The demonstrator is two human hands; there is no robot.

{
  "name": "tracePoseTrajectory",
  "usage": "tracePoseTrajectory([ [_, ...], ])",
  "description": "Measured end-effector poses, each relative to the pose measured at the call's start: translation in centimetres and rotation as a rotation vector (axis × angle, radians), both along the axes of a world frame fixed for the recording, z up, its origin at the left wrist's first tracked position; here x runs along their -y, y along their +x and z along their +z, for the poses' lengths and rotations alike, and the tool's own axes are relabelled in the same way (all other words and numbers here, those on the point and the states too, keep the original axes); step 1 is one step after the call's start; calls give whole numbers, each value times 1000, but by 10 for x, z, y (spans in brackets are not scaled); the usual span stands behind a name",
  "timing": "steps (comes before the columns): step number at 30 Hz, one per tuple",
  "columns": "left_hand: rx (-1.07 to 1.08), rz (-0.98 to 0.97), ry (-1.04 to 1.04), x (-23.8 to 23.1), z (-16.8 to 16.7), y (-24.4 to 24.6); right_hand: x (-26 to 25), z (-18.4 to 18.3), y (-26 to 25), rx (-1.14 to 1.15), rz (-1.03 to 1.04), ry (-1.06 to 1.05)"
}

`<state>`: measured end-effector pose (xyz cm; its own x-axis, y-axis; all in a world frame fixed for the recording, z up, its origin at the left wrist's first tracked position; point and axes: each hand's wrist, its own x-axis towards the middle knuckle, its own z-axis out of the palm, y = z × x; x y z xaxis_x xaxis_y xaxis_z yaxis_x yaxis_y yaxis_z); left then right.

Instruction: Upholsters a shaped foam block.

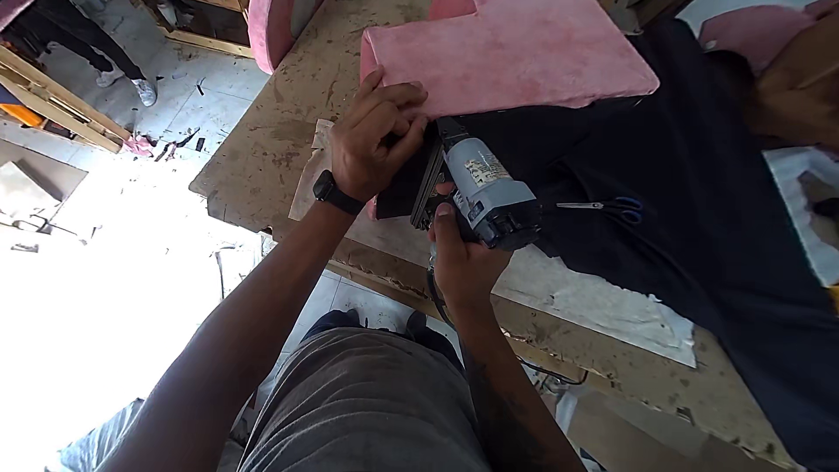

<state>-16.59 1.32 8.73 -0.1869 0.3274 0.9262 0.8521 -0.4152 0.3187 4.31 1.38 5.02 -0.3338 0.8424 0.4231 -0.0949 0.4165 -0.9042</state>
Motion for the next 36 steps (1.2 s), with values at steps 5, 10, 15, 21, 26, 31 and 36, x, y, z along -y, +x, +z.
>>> tracePoseTrajectory([
  [5, 78, -44, -27, 3, 5, -2, 6, -9, 2, -70, 8, -5],
  [10, 114, -45, -81, 5, 8, -4, 10, -11, -4, -27, -13, -46],
  [15, 100, -68, -119, 7, 13, -7, 11, -10, -6, -8, -27, -31],
  [21, 149, -147, -111, 5, 15, -13, 10, -8, -14, -86, -37, 25],
  [26, 163, -188, -106, 3, 18, -13, 13, -9, -17, -107, -28, 71],
  [31, 184, -212, -124, 3, 20, -15, 15, -7, -26, -117, -13, 78],
  [36, 208, -250, -139, 3, 22, -15, 18, -1, -23, -84, -30, 80],
])
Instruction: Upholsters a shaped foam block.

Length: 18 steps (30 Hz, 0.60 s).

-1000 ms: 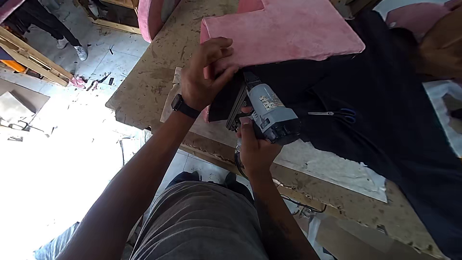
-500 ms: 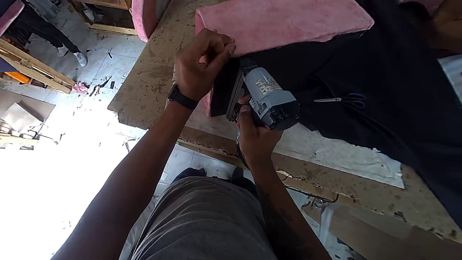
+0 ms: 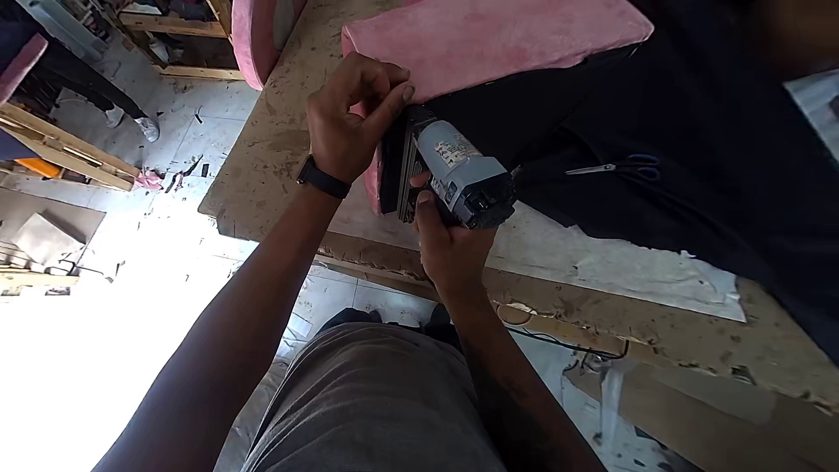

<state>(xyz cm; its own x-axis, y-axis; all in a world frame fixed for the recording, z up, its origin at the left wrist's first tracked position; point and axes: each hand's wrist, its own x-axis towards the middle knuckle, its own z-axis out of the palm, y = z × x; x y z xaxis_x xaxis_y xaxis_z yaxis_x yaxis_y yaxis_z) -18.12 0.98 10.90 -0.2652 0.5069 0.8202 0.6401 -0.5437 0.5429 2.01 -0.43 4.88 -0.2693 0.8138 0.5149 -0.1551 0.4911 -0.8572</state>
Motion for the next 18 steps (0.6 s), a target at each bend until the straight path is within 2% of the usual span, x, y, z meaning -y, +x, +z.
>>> tracePoseTrajectory([
  [5, 34, -40, -26, 2, 3, -4, 15, -7, 4, 37, 11, -61],
  [8, 53, -74, -38, 1, 5, -7, 11, -3, -7, -24, 9, -17],
  [18, 174, -253, -101, 2, 16, -20, 8, 1, -8, 27, -19, 12],
])
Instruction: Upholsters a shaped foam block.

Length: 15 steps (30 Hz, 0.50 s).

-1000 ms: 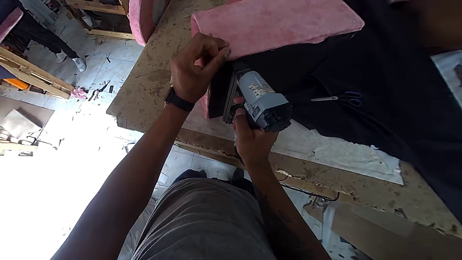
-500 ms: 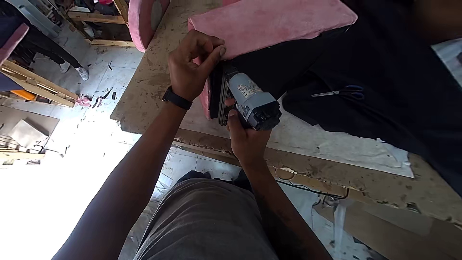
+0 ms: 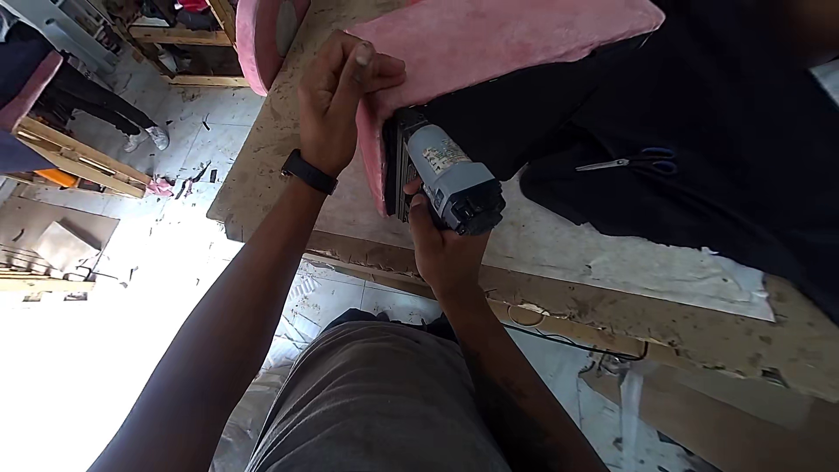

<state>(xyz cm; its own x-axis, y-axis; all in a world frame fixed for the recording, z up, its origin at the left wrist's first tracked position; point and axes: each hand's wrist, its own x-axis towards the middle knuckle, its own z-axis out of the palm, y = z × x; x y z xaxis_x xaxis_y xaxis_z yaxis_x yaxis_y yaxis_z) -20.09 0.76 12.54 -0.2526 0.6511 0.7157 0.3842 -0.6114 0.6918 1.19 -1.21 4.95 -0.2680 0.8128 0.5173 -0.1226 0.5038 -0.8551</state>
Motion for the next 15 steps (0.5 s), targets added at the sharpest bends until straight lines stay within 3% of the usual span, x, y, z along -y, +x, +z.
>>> tracePoseTrajectory([
  [7, -59, -102, -78, 7, 10, -11, -2, -10, 65, 102, -25, -204],
  [9, -289, 8, -190, 11, 26, -7, -17, -18, 89, 81, -79, -215],
  [11, -653, 186, -348, -3, 50, 14, -41, -20, 118, 66, -124, -208],
  [15, -1126, 272, -621, -84, 75, 86, -93, -8, 164, -23, -129, -174],
])
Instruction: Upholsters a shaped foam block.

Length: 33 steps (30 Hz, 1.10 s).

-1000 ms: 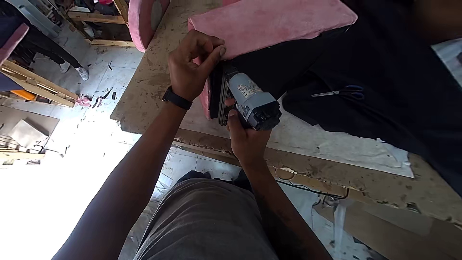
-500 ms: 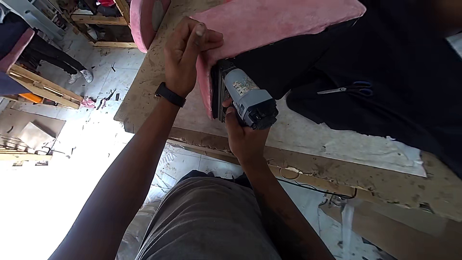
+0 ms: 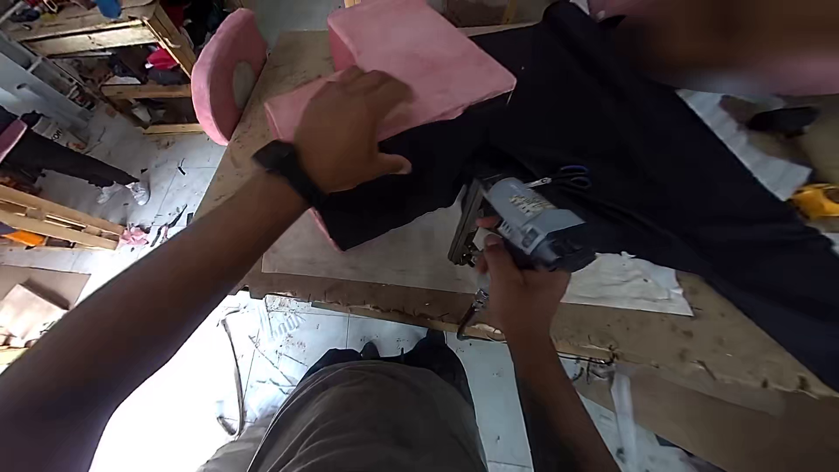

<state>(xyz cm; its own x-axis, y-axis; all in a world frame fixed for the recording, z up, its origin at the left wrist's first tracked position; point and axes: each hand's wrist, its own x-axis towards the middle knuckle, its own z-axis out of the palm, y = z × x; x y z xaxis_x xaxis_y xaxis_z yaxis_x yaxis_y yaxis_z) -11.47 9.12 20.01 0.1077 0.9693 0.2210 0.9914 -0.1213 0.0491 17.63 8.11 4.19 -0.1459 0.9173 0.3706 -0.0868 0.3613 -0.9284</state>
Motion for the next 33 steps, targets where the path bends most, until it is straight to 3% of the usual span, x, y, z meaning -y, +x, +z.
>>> tracePoseTrajectory([
  [3, -91, 30, -132, -70, -4, 45, -38, 13, 13, -87, -13, 46],
  [5, -56, 5, -71, -90, -9, 59, -61, 17, 15, -136, 4, 88],
  [10, -98, -144, 110, -92, -22, 68, -98, 5, 14, -88, 64, 41],
  [17, -80, 23, 236, -103, -28, 96, -123, -7, 16, -178, 154, -41],
  [24, -197, 175, 28, -104, -10, 116, -142, -4, 40, -182, 166, -66],
  [28, -202, 315, -134, -90, -32, 139, -145, 0, 51, -227, 218, -59],
  [30, -113, 355, -52, -84, -39, 138, -153, 2, 63, -207, 273, -89],
  [33, -65, 314, 221, -84, -46, 121, -189, -7, 102, -106, 410, -301],
])
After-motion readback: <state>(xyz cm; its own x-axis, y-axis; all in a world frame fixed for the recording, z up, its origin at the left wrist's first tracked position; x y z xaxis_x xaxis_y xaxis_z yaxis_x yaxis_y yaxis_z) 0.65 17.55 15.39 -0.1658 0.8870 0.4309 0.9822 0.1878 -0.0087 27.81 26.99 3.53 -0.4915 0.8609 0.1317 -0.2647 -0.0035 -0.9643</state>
